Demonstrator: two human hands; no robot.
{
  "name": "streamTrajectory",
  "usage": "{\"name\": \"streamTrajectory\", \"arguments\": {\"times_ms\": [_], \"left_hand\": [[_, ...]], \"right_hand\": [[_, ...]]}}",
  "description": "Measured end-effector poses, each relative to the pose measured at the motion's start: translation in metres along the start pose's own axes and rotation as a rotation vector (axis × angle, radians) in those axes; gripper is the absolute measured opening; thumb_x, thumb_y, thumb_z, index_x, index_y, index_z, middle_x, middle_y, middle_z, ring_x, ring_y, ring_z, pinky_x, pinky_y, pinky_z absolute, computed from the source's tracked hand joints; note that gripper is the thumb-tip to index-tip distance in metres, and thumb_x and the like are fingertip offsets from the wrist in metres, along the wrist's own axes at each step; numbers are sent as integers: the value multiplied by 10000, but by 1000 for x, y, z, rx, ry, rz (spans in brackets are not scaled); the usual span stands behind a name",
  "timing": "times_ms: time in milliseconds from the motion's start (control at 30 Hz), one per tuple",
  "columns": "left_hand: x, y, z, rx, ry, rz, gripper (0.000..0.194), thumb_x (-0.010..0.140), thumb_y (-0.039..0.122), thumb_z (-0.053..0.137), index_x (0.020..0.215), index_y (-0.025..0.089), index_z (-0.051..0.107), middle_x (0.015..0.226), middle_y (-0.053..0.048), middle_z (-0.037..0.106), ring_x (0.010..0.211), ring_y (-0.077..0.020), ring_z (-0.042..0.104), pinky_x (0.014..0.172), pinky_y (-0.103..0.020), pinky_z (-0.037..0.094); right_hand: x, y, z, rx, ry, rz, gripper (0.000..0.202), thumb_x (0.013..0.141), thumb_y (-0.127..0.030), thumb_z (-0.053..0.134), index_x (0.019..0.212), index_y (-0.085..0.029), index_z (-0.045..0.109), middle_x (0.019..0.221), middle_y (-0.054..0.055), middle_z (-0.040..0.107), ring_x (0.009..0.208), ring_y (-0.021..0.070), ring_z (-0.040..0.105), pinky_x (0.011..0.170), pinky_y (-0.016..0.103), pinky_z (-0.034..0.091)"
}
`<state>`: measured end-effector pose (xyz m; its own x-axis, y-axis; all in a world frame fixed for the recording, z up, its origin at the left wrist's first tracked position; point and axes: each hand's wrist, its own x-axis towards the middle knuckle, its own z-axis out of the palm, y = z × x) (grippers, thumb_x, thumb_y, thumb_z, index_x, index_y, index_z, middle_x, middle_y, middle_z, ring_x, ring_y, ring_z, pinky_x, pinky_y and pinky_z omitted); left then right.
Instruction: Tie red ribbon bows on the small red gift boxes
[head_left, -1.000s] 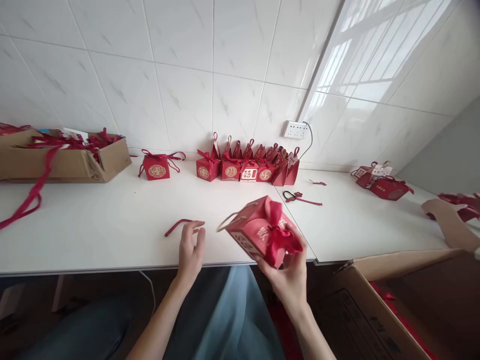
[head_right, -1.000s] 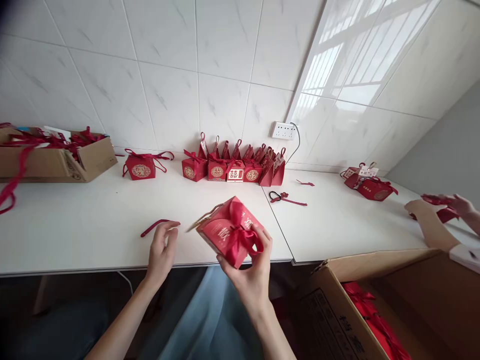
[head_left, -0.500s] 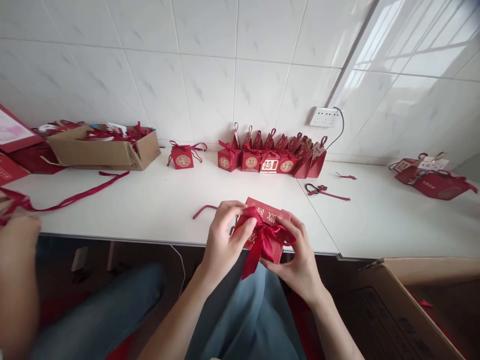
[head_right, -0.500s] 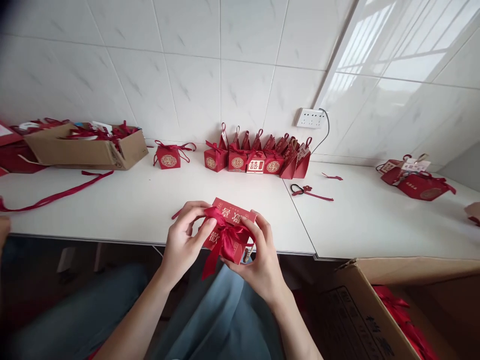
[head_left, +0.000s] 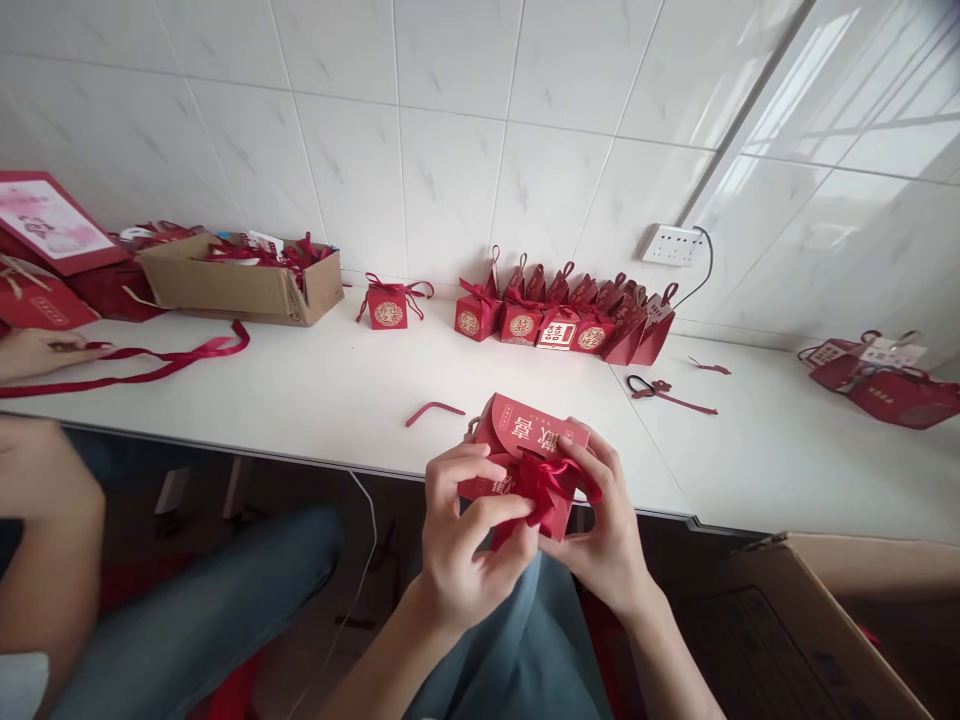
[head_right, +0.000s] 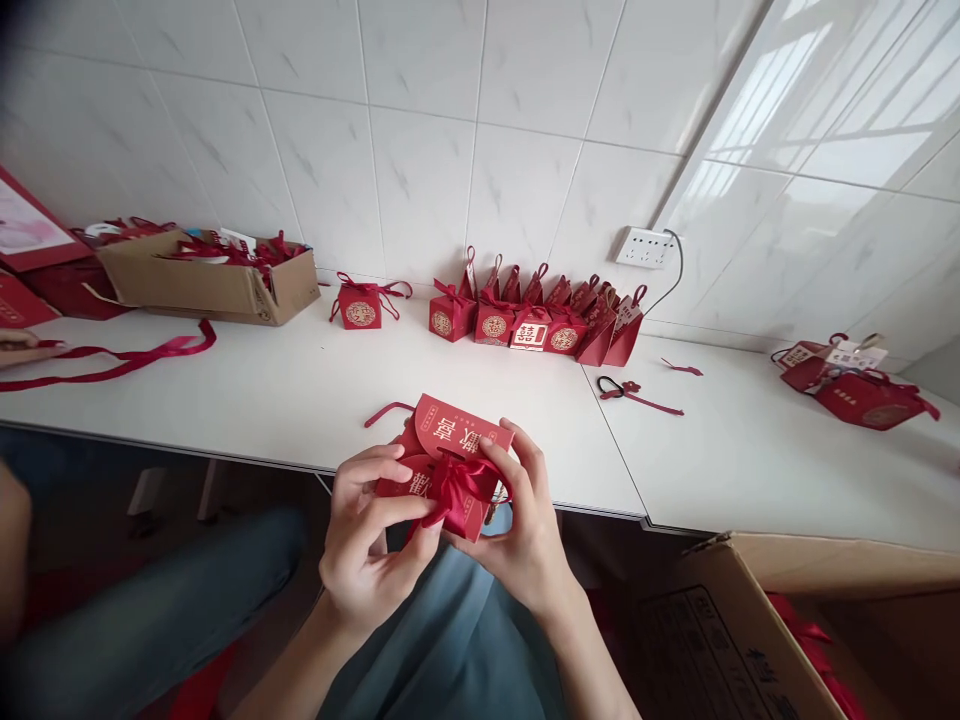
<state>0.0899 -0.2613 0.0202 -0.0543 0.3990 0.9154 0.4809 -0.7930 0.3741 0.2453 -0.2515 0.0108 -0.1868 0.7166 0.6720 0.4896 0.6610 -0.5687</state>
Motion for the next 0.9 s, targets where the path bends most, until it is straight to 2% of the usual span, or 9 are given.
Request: {"name": "streamTrajectory", "arguments": {"times_ms": [367,733,900], "left_hand": [[-4,-3,0,65,92,72,41,815,205,587,796,229,614,875,-35,428,951,-205,493,816,-405,523],[-1,-12,14,30,112,23,62,795,158,594,783,215,615,886,-36,415,973,-210,483,850,-450,532],[4,-8,17,50,134,86,51,808,191,590,776,228,607,850,-28,404,930,-199,482,801,-421,543]], "right_hand": [[1,-2,4,15,-6,-19,753,725,-351,738,1369,-339,348,1366,121,337,1310,368,331,925,548,483],[7,10,6,30,6,2,741,737,-297,724,1371,-330,340,1365,120,328,1306,352,333,927,535,485],[7,8,1,48,19,6,756,731,-317,736,1375,-338,340,1376,121,321,1329,355,298,939,539,473]]}}
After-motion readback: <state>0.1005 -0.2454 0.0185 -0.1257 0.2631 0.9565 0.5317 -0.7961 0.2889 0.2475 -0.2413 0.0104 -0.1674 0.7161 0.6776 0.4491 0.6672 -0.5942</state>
